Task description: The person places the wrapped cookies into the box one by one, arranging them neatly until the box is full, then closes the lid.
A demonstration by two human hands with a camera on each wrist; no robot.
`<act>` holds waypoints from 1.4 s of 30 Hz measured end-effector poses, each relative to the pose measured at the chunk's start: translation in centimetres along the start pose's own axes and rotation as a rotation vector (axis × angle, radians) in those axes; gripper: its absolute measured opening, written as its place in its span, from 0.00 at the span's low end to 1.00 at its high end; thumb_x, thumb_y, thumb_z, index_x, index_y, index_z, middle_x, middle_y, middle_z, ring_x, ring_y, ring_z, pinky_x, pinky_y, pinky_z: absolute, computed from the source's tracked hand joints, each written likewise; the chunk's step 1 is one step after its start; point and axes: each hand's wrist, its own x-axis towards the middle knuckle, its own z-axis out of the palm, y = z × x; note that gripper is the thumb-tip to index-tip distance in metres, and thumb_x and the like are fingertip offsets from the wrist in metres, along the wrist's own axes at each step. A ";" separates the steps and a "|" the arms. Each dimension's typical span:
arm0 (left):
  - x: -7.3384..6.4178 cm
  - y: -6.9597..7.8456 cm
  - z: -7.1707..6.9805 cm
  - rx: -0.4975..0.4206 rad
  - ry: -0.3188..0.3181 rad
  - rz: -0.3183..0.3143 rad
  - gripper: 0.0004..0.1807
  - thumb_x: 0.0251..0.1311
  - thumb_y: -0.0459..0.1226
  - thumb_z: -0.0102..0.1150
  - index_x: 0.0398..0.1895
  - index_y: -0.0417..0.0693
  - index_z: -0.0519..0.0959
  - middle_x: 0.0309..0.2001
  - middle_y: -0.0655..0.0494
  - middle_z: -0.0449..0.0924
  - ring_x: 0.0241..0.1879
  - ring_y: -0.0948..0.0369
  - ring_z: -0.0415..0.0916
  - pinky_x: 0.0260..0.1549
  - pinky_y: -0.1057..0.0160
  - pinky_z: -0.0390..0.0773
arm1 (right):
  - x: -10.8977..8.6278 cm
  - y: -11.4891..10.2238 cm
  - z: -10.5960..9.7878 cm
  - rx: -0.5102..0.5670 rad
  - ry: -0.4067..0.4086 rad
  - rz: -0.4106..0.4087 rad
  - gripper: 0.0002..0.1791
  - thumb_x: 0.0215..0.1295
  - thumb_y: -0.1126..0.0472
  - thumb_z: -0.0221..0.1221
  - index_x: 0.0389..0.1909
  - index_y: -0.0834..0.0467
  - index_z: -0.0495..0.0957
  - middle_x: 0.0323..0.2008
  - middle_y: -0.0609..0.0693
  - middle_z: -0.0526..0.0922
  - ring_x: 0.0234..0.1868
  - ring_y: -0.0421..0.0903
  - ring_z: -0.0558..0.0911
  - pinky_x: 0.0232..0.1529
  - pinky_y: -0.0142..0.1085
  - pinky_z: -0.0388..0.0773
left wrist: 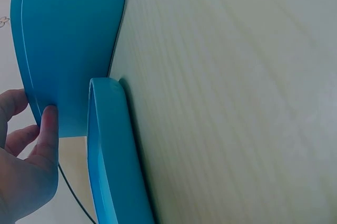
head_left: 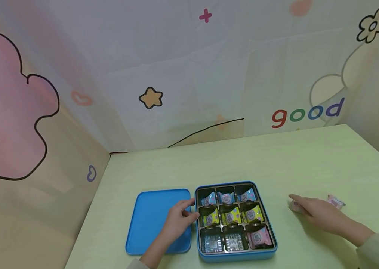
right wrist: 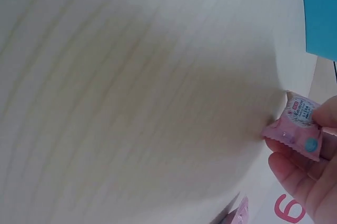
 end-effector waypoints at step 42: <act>0.1 -0.2 0.2 0.024 0.007 -0.023 0.27 0.53 0.38 0.58 0.58 0.44 0.69 0.51 0.47 0.71 0.33 0.62 0.76 0.26 0.69 0.74 | -0.1 0.6 0.8 -0.097 0.038 0.143 0.12 0.40 0.58 0.67 0.24 0.58 0.75 0.24 0.44 0.74 0.25 0.39 0.69 0.23 0.32 0.63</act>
